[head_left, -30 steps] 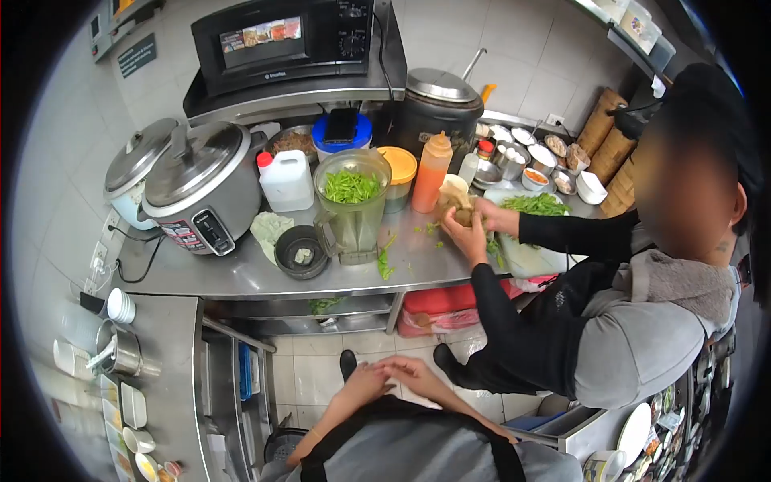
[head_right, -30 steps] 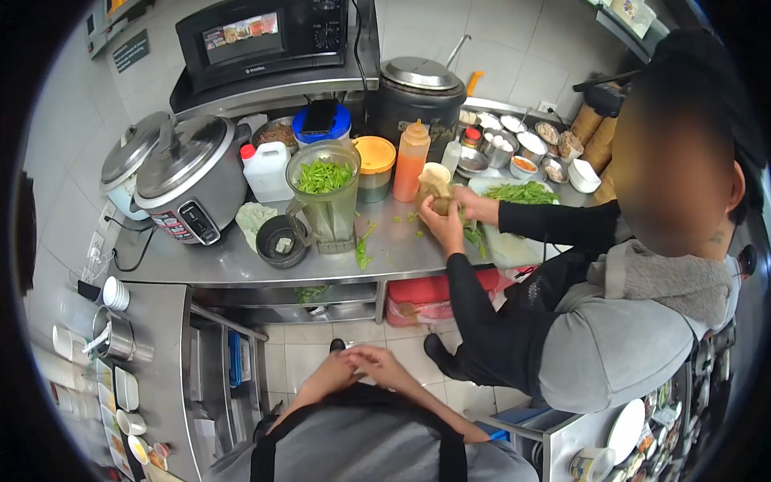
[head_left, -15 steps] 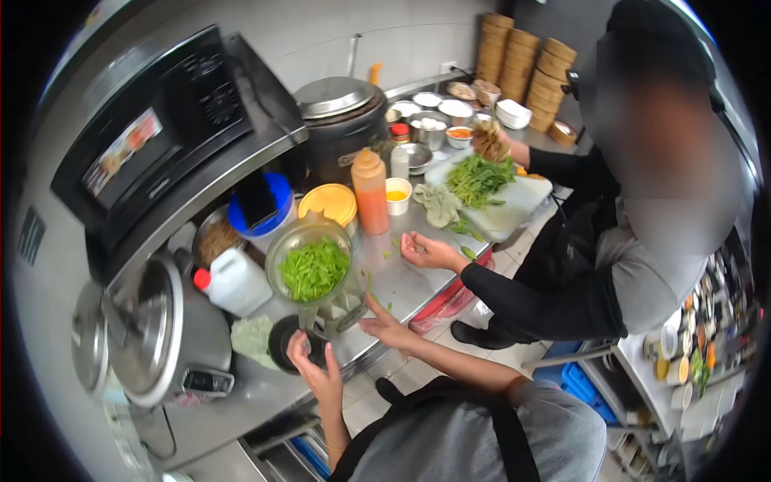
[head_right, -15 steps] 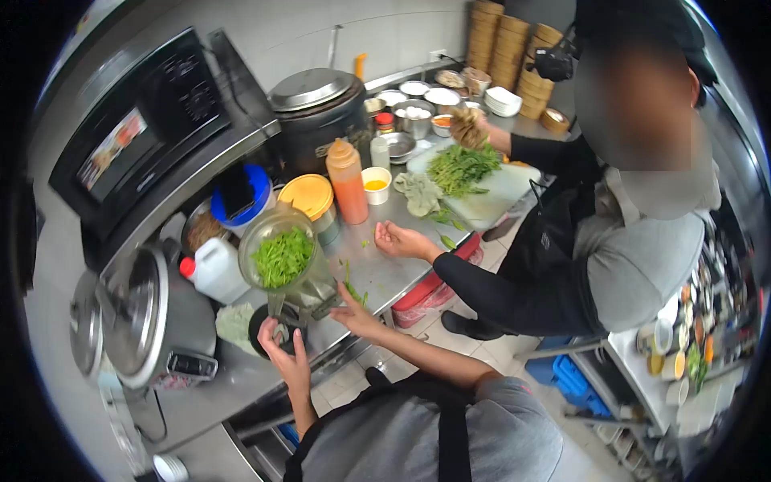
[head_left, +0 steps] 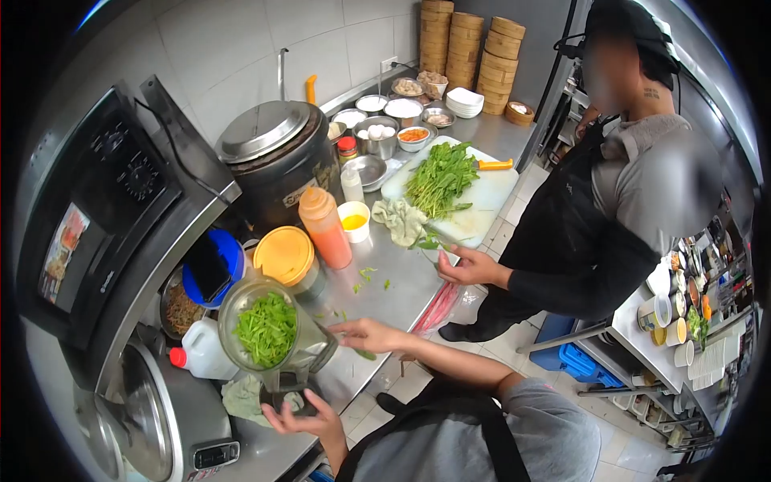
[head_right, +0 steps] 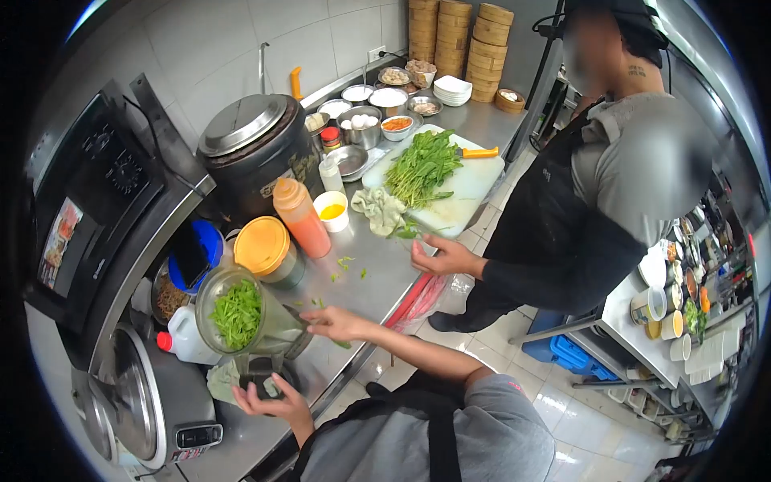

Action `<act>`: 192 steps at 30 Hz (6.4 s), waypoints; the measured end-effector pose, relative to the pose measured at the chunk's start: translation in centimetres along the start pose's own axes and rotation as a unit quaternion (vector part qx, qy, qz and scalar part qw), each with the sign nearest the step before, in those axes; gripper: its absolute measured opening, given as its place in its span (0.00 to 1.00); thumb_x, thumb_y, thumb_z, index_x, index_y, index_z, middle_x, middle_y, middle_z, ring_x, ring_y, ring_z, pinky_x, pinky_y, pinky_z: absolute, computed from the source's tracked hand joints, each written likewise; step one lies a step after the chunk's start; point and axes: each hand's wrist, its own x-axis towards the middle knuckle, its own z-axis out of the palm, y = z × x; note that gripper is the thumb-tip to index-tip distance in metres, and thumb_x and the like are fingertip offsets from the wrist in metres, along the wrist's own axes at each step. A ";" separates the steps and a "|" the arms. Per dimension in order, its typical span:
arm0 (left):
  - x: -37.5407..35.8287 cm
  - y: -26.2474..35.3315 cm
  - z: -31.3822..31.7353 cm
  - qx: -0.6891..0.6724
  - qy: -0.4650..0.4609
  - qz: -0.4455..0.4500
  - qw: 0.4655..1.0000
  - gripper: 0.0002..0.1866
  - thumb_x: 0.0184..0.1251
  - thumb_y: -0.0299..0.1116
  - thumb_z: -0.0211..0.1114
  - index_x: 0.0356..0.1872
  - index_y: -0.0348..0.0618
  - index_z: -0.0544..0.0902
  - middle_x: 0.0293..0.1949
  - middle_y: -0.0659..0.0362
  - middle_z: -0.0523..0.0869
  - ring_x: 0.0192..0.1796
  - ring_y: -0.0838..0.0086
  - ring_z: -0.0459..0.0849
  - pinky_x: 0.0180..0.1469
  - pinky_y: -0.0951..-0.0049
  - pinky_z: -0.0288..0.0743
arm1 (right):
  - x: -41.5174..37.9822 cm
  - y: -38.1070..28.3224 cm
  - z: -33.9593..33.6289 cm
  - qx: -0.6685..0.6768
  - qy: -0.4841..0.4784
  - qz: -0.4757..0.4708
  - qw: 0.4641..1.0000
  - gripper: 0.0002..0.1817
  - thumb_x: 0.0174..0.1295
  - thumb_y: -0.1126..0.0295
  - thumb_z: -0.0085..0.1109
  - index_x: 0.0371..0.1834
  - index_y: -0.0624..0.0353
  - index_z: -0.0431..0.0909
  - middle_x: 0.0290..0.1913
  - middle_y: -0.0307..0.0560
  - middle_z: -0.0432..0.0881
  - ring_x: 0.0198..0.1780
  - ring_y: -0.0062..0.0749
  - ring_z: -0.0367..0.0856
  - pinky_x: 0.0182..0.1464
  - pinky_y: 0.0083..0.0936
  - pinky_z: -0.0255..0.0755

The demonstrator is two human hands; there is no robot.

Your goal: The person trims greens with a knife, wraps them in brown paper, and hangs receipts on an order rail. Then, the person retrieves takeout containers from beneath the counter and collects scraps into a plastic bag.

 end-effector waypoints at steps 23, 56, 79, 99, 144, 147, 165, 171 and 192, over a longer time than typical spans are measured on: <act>-9.9 15.0 23.4 -0.095 -0.525 0.259 0.805 0.33 0.59 0.51 0.53 0.67 0.55 0.62 0.66 0.47 0.63 0.69 0.58 0.61 0.68 0.53 0.53 | 40.4 -6.3 -43.9 -0.240 0.325 -0.124 0.906 0.16 0.55 0.65 0.57 0.44 0.62 0.81 0.40 0.56 0.83 0.41 0.40 0.83 0.46 0.29 0.74; -10.6 12.5 24.7 -0.218 -0.497 0.149 0.827 0.31 0.61 0.39 0.54 0.68 0.55 0.59 0.69 0.45 0.53 0.71 0.52 0.54 0.67 0.54 0.57 | 39.8 -35.1 -44.5 -0.300 0.279 -0.438 0.800 0.18 0.62 0.57 0.57 0.44 0.61 0.72 0.33 0.39 0.79 0.32 0.18 0.75 0.28 0.17 0.68; -14.8 29.8 -23.7 -0.492 0.097 -0.308 0.809 0.21 0.70 0.35 0.53 0.61 0.39 0.69 0.51 0.53 0.80 0.54 0.71 0.78 0.55 0.71 0.72 | -26.8 -32.0 7.1 0.021 -0.645 -0.329 0.689 0.20 0.44 0.83 0.62 0.42 0.69 0.67 0.46 0.64 0.74 0.48 0.44 0.75 0.43 0.30 0.77; -47.1 40.4 -55.1 -0.072 0.571 -0.495 0.651 0.15 0.69 0.38 0.55 0.47 0.36 0.76 0.37 0.59 0.83 0.37 0.81 0.81 0.42 0.80 0.75 | -66.1 -7.1 32.7 -0.147 -0.725 -0.397 0.544 0.27 0.46 0.75 0.63 0.54 0.60 0.69 0.46 0.54 0.76 0.46 0.51 0.77 0.45 0.34 0.73; -51.2 10.5 -105.3 0.353 -0.166 -0.477 0.788 0.22 0.63 0.43 0.57 0.52 0.39 0.71 0.49 0.42 0.76 0.46 0.49 0.80 0.44 0.52 0.75 | -84.9 -15.4 65.9 -0.457 -0.364 -0.260 0.769 0.19 0.58 0.64 0.56 0.52 0.57 0.74 0.40 0.58 0.81 0.43 0.55 0.79 0.44 0.43 0.72; -52.2 12.3 -103.4 0.385 -0.204 -0.506 0.744 0.37 0.57 0.61 0.56 0.55 0.36 0.71 0.53 0.44 0.73 0.59 0.53 0.69 0.58 0.52 0.64 | -84.5 -14.9 65.7 -0.445 -0.362 -0.273 0.772 0.18 0.59 0.64 0.56 0.52 0.57 0.74 0.41 0.58 0.80 0.43 0.55 0.79 0.44 0.43 0.72; -53.2 10.5 -101.2 0.348 -0.063 -0.528 0.772 0.29 0.55 0.54 0.59 0.44 0.34 0.78 0.51 0.47 0.76 0.55 0.55 0.74 0.56 0.57 0.68 | -83.5 -14.9 64.6 -0.443 -0.420 -0.317 0.726 0.20 0.58 0.69 0.56 0.54 0.61 0.73 0.42 0.64 0.79 0.45 0.58 0.77 0.45 0.45 0.70; -50.4 8.4 -104.5 0.290 -0.201 -0.623 0.698 0.27 0.59 0.50 0.55 0.51 0.38 0.77 0.56 0.46 0.73 0.59 0.54 0.72 0.58 0.60 0.68 | -83.4 -14.6 64.2 -0.419 -0.412 -0.335 0.737 0.20 0.59 0.67 0.56 0.54 0.60 0.73 0.41 0.63 0.80 0.44 0.58 0.78 0.44 0.44 0.71; -54.3 7.4 -105.4 0.288 -0.179 -0.534 0.774 0.22 0.56 0.50 0.61 0.39 0.39 0.84 0.50 0.43 0.75 0.56 0.51 0.71 0.55 0.57 0.69 | -84.5 -15.9 61.7 -0.404 -0.403 -0.279 0.772 0.19 0.59 0.66 0.55 0.53 0.60 0.72 0.43 0.60 0.79 0.44 0.56 0.78 0.43 0.44 0.72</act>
